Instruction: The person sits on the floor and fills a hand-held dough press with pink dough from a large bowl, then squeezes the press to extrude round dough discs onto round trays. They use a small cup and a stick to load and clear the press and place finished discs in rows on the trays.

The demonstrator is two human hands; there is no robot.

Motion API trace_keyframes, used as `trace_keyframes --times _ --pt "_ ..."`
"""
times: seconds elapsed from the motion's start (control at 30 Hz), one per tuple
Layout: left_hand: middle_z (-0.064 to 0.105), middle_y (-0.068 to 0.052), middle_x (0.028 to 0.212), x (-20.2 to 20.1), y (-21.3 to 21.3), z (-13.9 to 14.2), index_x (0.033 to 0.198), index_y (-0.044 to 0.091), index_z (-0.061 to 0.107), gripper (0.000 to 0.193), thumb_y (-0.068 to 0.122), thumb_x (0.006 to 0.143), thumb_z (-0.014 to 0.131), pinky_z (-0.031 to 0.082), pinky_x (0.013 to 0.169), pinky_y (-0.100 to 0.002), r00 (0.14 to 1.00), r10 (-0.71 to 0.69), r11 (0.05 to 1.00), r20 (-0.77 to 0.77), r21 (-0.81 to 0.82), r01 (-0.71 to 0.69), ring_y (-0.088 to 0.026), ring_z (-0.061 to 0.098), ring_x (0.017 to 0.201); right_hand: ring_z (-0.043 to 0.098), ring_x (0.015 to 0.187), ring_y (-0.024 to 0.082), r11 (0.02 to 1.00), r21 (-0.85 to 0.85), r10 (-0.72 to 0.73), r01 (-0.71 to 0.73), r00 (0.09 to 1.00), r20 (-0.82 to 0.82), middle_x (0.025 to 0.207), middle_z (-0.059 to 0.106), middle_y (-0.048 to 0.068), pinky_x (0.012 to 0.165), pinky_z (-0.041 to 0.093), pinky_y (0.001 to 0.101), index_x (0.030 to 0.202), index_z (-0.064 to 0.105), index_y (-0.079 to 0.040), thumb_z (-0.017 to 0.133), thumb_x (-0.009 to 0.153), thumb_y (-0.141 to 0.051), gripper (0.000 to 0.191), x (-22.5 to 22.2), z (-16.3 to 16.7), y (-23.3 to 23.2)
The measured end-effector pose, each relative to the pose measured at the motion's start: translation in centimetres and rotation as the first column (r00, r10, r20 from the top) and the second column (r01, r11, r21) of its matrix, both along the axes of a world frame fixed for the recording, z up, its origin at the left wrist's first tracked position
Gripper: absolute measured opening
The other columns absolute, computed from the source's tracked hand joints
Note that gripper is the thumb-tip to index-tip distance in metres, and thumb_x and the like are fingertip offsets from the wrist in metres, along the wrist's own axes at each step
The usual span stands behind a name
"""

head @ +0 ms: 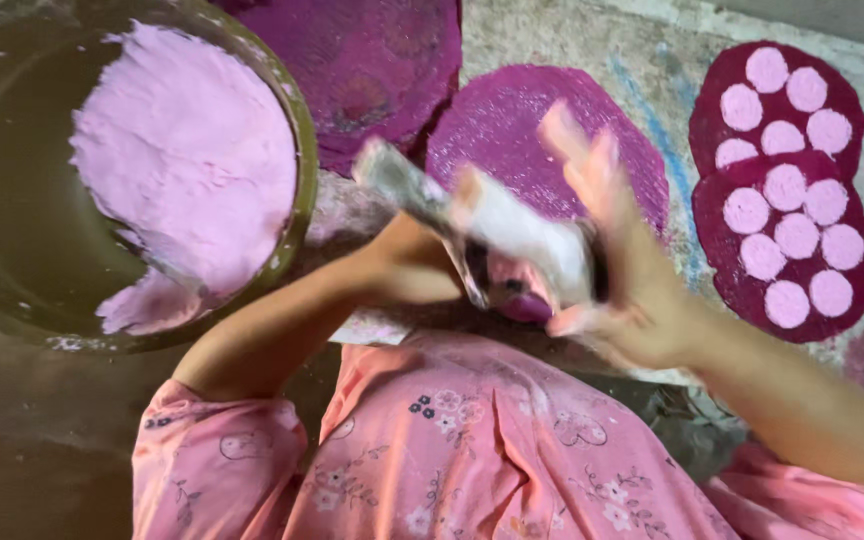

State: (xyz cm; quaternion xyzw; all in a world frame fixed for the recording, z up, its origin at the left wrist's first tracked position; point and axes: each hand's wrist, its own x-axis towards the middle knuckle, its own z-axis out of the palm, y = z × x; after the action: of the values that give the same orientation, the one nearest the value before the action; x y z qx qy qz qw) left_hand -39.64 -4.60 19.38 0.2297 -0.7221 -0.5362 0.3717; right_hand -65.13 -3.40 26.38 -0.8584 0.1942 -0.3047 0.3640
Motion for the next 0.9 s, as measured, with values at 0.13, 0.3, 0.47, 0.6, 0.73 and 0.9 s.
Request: trace_keyframes --times 0.13,0.3,0.47,0.6,0.73,0.9 --pt "0.071 -0.005 0.126 -0.8 -2.5 -1.2 0.137 0.011 0.058 0.064 0.025 0.083 0.090 0.059 0.103 -0.035 0.999 0.035 0.999 -0.039 0.006 -0.034 -0.017 0.069 0.119 0.052 0.142 0.035 0.683 0.722 0.219 0.112 0.912 -0.348 0.154 0.058 0.021 0.113 0.042 0.0478 0.153 0.052 -0.001 0.052 0.083 -0.080 0.106 -9.9 -2.8 -4.7" --pt "0.042 -0.006 0.160 -1.2 -6.1 -2.9 0.161 0.014 0.024 0.110 0.056 0.080 0.085 0.037 0.126 -0.039 0.628 -0.209 0.934 -0.749 0.039 0.356 -0.021 0.041 0.151 0.053 0.136 0.031 0.351 0.910 0.141 0.218 0.949 -0.282 0.152 0.052 0.019 0.111 0.044 0.0472 0.148 0.047 -0.001 0.054 0.078 -0.078 0.104 -16.3 -9.7 -4.3" --pt "0.058 -0.006 0.131 -5.2 -6.9 -8.6 0.147 0.013 0.045 0.090 0.071 0.083 0.070 0.039 0.123 -0.043 0.116 -0.075 0.814 -0.990 0.006 0.581 -0.026 0.052 0.137 0.067 0.118 0.031 0.229 0.904 0.195 0.362 0.892 -0.407 0.132 0.070 0.023 0.102 0.051 0.0456 0.143 0.056 0.002 0.038 0.096 -0.067 0.086 -15.4 -10.9 -4.6" --pt "0.061 -0.002 0.112 -5.5 -8.5 -11.9 0.120 0.014 0.053 0.036 0.039 0.098 0.068 0.039 0.120 -0.042 0.110 0.075 0.842 -0.991 0.122 0.526 -0.021 0.058 0.123 0.068 0.113 0.028 0.322 0.781 0.218 0.536 0.761 -0.612 0.126 0.073 0.018 0.100 0.052 0.0435 0.144 0.056 -0.005 0.029 0.096 -0.064 0.081 -12.4 -9.4 -6.8" --pt "0.061 0.000 0.110 -4.9 -9.8 -13.2 0.109 0.015 0.050 0.042 0.020 0.072 0.069 0.042 0.117 -0.044 0.118 0.373 0.813 -0.920 0.385 0.437 -0.022 0.060 0.125 0.062 0.103 0.025 0.496 0.527 0.156 0.690 0.527 -0.836 0.122 0.070 0.009 0.089 0.051 0.0458 0.146 0.052 -0.016 0.027 0.092 -0.073 0.082 -9.4 -8.3 -8.4" --pt "0.059 0.003 0.101 -3.4 -11.5 -14.2 0.112 0.018 0.052 0.030 0.036 0.094 0.068 0.048 0.114 -0.042 -0.032 0.115 0.918 -0.993 0.094 0.384 -0.016 0.064 0.106 0.074 0.081 0.024 0.630 0.562 0.167 0.536 0.613 -0.772 0.085 0.077 0.013 0.077 0.058 0.0401 0.108 0.074 -0.002 0.020 0.086 -0.079 0.096 -5.6 -8.8 -9.0"
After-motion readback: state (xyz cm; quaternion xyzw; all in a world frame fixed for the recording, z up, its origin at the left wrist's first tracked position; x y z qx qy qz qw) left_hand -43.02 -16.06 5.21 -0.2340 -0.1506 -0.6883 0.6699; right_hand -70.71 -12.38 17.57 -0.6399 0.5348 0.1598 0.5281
